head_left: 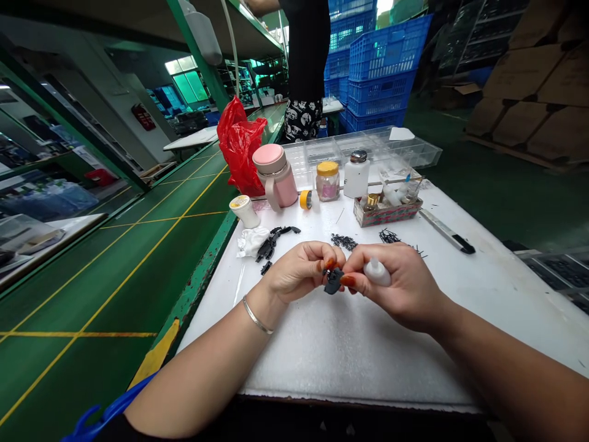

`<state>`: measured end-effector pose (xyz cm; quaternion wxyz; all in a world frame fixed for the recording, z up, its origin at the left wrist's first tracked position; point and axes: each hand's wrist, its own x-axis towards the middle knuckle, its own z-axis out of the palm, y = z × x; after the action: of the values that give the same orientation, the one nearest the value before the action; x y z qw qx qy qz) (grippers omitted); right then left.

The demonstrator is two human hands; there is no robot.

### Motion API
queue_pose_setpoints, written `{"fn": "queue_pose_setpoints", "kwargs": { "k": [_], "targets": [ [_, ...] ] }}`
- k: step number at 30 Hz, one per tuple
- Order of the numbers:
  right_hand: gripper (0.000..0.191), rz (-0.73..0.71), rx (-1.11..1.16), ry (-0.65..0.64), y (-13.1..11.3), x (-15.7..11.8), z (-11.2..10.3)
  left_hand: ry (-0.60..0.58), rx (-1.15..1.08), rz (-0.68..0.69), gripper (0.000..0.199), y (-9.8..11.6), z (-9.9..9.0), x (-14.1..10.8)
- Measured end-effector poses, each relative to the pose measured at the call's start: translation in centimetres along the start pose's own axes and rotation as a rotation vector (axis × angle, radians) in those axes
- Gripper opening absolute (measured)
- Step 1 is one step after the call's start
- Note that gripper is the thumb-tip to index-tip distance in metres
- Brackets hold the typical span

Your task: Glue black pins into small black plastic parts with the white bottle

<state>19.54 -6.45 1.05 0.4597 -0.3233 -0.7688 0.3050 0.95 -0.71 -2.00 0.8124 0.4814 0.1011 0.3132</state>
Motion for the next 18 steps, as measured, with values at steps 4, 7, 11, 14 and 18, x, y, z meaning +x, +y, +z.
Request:
{"fn": "queue_pose_setpoints", "kwargs": {
  "k": [4,7,11,14,18],
  "targets": [
    [0.029,-0.007,-0.011,-0.005,-0.02,0.08,-0.02,0.003,0.011,-0.004,0.031,0.05,0.06,0.01],
    [0.028,-0.002,-0.010,-0.009,0.06,0.03,-0.03,0.005,0.018,-0.017,0.034,0.04,0.04,0.02],
    [0.026,0.033,-0.006,-0.015,0.20,-0.15,-0.06,0.041,0.052,-0.031,0.039,0.07,-0.16,-0.02],
    [0.024,0.104,0.017,-0.026,0.22,-0.17,-0.11,0.072,0.102,-0.056,0.039,0.26,-0.39,-0.16],
    [0.023,0.192,0.050,-0.043,0.09,0.00,-0.16,0.096,0.167,-0.089,0.035,0.75,-0.51,-0.38]
  ]
}}
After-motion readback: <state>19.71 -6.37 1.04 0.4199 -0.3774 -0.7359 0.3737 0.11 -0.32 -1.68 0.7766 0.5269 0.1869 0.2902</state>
